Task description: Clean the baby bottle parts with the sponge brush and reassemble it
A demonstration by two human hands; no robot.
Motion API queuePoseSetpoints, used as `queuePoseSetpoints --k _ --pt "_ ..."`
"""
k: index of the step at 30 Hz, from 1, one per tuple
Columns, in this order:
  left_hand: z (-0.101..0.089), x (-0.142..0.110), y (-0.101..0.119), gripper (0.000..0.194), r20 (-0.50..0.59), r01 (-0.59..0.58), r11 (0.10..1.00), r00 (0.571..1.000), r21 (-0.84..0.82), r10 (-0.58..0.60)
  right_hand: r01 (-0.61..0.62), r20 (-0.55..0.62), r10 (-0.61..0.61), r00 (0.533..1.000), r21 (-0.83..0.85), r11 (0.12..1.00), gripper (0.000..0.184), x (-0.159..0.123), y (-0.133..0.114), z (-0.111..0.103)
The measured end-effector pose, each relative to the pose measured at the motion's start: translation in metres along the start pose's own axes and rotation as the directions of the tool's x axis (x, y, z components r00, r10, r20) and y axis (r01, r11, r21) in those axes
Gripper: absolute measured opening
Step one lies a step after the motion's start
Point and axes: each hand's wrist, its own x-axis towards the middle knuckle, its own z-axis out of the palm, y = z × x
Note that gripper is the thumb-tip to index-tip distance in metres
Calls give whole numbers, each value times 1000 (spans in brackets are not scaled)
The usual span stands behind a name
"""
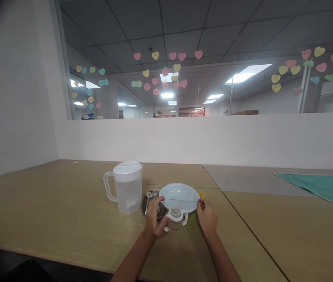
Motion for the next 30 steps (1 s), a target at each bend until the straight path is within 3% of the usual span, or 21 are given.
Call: queuePoseSetpoints --k 3,6,10,15,18,22,26,30 --pt "-7 3 -11 34 -97 256 937 966 236 -240 -1 -60 3 998 24 1000 42 1 0 -1" --pt "-11 4 -24 32 -84 412 777 901 476 -426 0 -95 6 995 62 998 41 1 0 -1" --pt "-10 0 -32 45 -37 402 598 849 693 -528 19 -108 -9 994 95 995 41 2 1 0" --pt "-6 -3 -29 58 25 350 548 826 760 -562 59 -125 -45 991 109 992 40 1 1 2" --pt "-6 -2 -29 57 33 344 553 828 759 -560 60 -120 -48 992 98 993 40 1 0 2" --pt "-8 3 -34 44 -53 381 633 879 674 -474 44 -105 -33 994 105 994 40 1 -2 1" --pt "-10 10 -38 35 -127 378 821 925 427 -359 55 -109 -45 993 94 994 38 1 -3 3" --pt "-5 19 -39 29 -230 415 892 900 181 -371 103 -148 -86 985 111 988 34 1 -4 8"
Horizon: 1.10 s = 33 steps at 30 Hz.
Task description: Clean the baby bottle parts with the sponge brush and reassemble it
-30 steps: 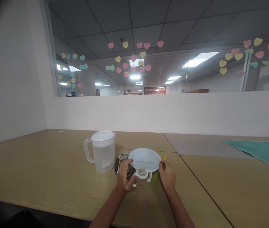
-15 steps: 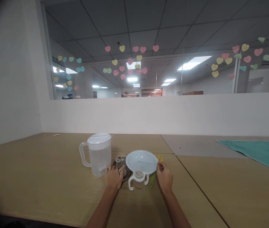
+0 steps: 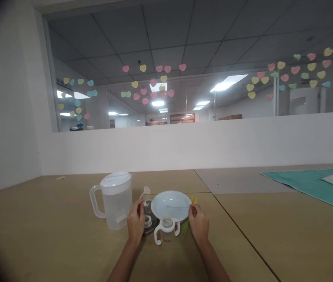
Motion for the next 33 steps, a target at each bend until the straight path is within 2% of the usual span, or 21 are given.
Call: queuePoseSetpoints --k 2,5,9,12,15,20,27,31,33 --pt "5 5 4 27 -25 50 997 998 -64 -52 18 -18 -18 1000 8 1000 32 -1 -1 3" --pt "15 15 10 25 -1 83 986 996 -143 -84 52 -43 -52 998 -3 999 31 -1 -2 7" --pt "28 23 16 23 121 91 967 991 -239 -63 80 -80 -80 994 -14 997 29 0 -3 7" --pt "34 19 13 23 214 107 952 976 -287 -45 96 -94 -95 991 3 995 29 0 -5 5" --pt "35 10 8 29 286 94 965 958 -246 -21 121 -94 -118 989 27 992 31 -1 -8 4" --pt "33 -1 10 35 400 -18 978 911 -209 103 154 -26 -154 988 33 987 34 -2 -12 2" --pt "34 -7 16 37 480 -126 987 863 -102 160 291 78 -292 953 24 956 28 -2 -15 -1" --pt "34 -7 18 37 515 -190 982 842 -2 164 274 137 -276 951 33 961 26 -5 -20 0" --pt "34 -7 18 37 517 -193 980 843 38 146 223 120 -239 963 134 966 28 -6 -21 1"
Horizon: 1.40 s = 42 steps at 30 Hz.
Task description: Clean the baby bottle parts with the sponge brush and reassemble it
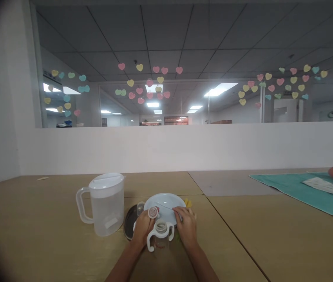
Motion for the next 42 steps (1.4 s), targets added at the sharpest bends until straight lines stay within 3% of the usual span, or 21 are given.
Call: queuePoseSetpoints --k 2,4,8,10,12,17,24,30,42 --pt "0 1 0 38 11 22 1000 1000 22 -22 -77 -37 85 996 177 981 32 1 1 0" --pt "1 1 -1 39 21 38 999 999 35 -39 -185 -74 228 971 376 908 36 5 5 -1" --pt "3 1 -3 40 17 26 999 1000 20 -26 -308 -76 508 858 714 628 43 15 16 -11" --pt "4 2 -4 40 7 9 1000 1000 -12 -8 -306 -40 560 827 804 510 43 18 18 -16" --pt "5 2 -4 41 -8 4 999 1000 -50 -5 -296 -16 561 827 837 460 42 20 18 -19" --pt "2 2 -1 40 -14 8 996 1000 -89 -9 -243 -99 524 846 804 543 43 18 12 -18" --pt "5 2 -3 38 -17 -17 997 1000 -75 16 -247 -204 537 819 719 650 50 18 15 -18" --pt "0 4 2 32 -105 -30 999 994 -46 25 -247 -258 507 822 641 727 50 19 13 -21" --pt "-4 3 2 19 -219 15 1000 976 8 -13 -226 -265 503 823 659 717 49 19 11 -21"
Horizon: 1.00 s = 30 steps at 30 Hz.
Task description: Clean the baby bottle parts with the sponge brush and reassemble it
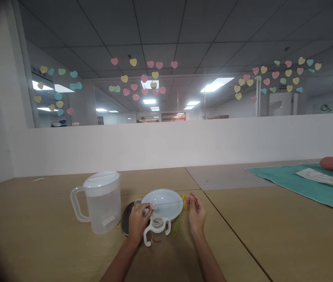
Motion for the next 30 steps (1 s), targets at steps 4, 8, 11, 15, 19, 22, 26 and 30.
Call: queuePoseSetpoints --k 4,8,11,15,19,22,26,30 --pt "-2 0 1 18 -4 5 1000 1000 12 -5 17 12 -17 1000 -17 1000 49 -2 -2 1" --pt "-4 0 3 19 23 -36 999 999 19 35 21 30 -20 999 -50 999 49 -4 -6 2" --pt "-5 0 4 19 38 -37 999 999 2 37 31 43 -28 999 -67 997 48 -6 -8 3" --pt "-2 -1 4 18 16 -21 999 1000 -38 21 39 92 -33 995 -59 998 47 -10 -9 4" --pt "4 -2 3 17 -5 -8 996 1000 -87 8 39 156 -30 987 -50 998 47 -15 -9 7" --pt "5 -2 2 16 -21 -21 993 1000 -116 18 31 181 -21 983 -52 998 47 -18 -10 9" --pt "2 -2 5 16 -28 -22 993 999 -120 19 51 198 -37 980 -63 997 46 -21 -11 11" --pt "2 -1 8 14 -9 8 989 1000 -150 -10 94 213 -76 974 -75 993 44 -23 -11 12"
